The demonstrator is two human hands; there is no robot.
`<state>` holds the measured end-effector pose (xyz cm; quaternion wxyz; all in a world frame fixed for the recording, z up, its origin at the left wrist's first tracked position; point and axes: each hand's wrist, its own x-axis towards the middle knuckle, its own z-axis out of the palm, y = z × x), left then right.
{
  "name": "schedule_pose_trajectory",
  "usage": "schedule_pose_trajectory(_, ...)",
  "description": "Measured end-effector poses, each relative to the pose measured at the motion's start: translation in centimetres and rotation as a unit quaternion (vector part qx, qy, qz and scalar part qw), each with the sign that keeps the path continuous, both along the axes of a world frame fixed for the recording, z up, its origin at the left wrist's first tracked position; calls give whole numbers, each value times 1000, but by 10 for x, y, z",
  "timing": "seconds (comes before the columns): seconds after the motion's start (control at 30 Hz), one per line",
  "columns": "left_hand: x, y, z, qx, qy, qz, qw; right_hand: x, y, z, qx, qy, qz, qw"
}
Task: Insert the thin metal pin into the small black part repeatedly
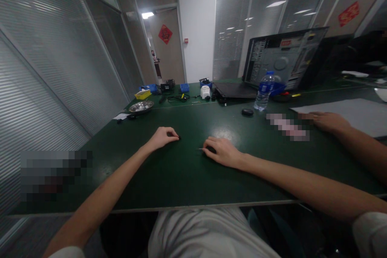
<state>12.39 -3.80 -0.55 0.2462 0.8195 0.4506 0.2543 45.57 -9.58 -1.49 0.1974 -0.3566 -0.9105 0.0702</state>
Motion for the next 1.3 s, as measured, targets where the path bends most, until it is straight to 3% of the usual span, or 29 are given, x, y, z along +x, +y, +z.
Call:
schedule_pose_trajectory(0.1,44,-24,-2,-48,-33,-102,993,0,0,0,3,-3,1,1000)
schedule_pose_trajectory(0.23,70,-41,-6,-74,-62,-115,989,1,0,-1,7,-4,-5,1000)
schedule_pose_trajectory(0.53,67,-45,-3,-34,-50,-98,993,0,0,-1,15,-9,9,1000)
schedule_pose_trajectory(0.87,77,-51,-11,-18,-112,-112,987,0,0,-2,36,-6,32,999)
schedule_pose_trajectory(1.1,84,-57,-8,46,-63,-141,987,-1,-1,-4,41,-14,42,998)
schedule_pose_trajectory(1.3,84,-60,-1,48,-35,-129,990,0,-1,-5,40,6,37,998)
